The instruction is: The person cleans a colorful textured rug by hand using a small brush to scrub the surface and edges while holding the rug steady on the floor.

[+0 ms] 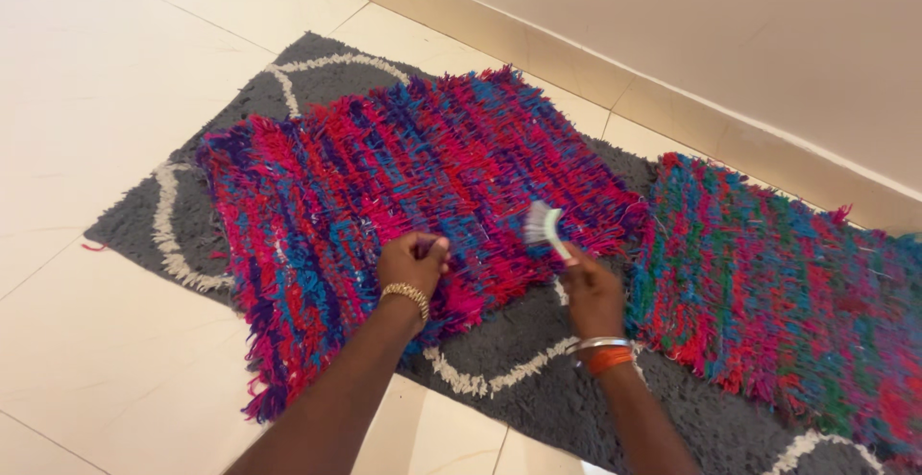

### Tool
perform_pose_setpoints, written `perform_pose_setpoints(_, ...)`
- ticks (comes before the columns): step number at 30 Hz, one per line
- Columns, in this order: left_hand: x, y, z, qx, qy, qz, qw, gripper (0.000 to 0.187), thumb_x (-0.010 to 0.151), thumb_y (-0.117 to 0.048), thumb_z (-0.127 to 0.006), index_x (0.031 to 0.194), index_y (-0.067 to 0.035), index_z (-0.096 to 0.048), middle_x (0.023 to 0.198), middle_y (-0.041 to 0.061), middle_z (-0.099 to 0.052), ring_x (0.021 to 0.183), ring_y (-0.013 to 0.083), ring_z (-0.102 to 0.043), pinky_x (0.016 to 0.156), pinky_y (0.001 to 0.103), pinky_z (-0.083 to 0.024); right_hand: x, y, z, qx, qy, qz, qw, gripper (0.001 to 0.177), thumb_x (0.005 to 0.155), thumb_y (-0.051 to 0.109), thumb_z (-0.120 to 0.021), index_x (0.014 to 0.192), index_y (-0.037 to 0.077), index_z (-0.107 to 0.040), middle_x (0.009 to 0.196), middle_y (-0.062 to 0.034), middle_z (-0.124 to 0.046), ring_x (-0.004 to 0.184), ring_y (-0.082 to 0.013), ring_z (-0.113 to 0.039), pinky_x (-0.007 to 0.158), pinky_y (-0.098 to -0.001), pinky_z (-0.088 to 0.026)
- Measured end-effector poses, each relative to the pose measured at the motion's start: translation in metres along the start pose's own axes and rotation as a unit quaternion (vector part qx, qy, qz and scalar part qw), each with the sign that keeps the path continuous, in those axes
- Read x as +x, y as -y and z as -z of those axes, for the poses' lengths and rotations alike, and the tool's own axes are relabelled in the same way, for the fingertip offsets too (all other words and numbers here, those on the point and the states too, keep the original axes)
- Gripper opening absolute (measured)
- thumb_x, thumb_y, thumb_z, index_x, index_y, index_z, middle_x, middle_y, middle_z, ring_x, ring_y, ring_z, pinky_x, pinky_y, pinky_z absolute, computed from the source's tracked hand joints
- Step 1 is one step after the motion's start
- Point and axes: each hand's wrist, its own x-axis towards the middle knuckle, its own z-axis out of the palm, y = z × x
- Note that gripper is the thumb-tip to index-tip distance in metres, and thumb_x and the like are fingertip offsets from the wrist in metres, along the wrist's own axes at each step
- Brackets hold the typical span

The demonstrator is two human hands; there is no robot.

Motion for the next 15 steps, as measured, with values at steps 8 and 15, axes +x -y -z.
perform_pose_setpoints(8, -0.003, 0.045, -0.066, 0.217, 0.062, -0.168, 0.960, 0.014, 0.075, -0.018, -0.085, 0.083, -0.007, -0.080, 0.079, 0.012, -0.077, 0.071, 0.0238, -0.073, 0.070, 0.037, -0.057, -0.009, 0.046, 0.020, -0.049, 0.000, 0.039, 0.998, 0.034, 0.103, 0.025, -0.061, 0.134, 0.014, -0.072, 0.073, 0.0034, -0.058, 0.062, -0.0047, -0.048, 0.056, -0.0254, -0.040)
perform_pose_setpoints(15, -0.068, 0.091, -0.218, -0.188, 0.329, -0.027, 0.925, 0.043, 0.100, -0.035, -0.061, 0.132, -0.006, -0.061, 0.116, 0.009, -0.069, 0.095, 0.0159, -0.066, 0.078, 0.034, -0.054, -0.033, 0.115, 0.017, -0.061, -0.038, 0.070, 0.995, 0.033, 0.101, 0.022, -0.063, 0.131, 0.013, -0.074, 0.085, -0.0027, -0.070, 0.069, -0.0058, -0.056, 0.063, -0.0263, -0.049)
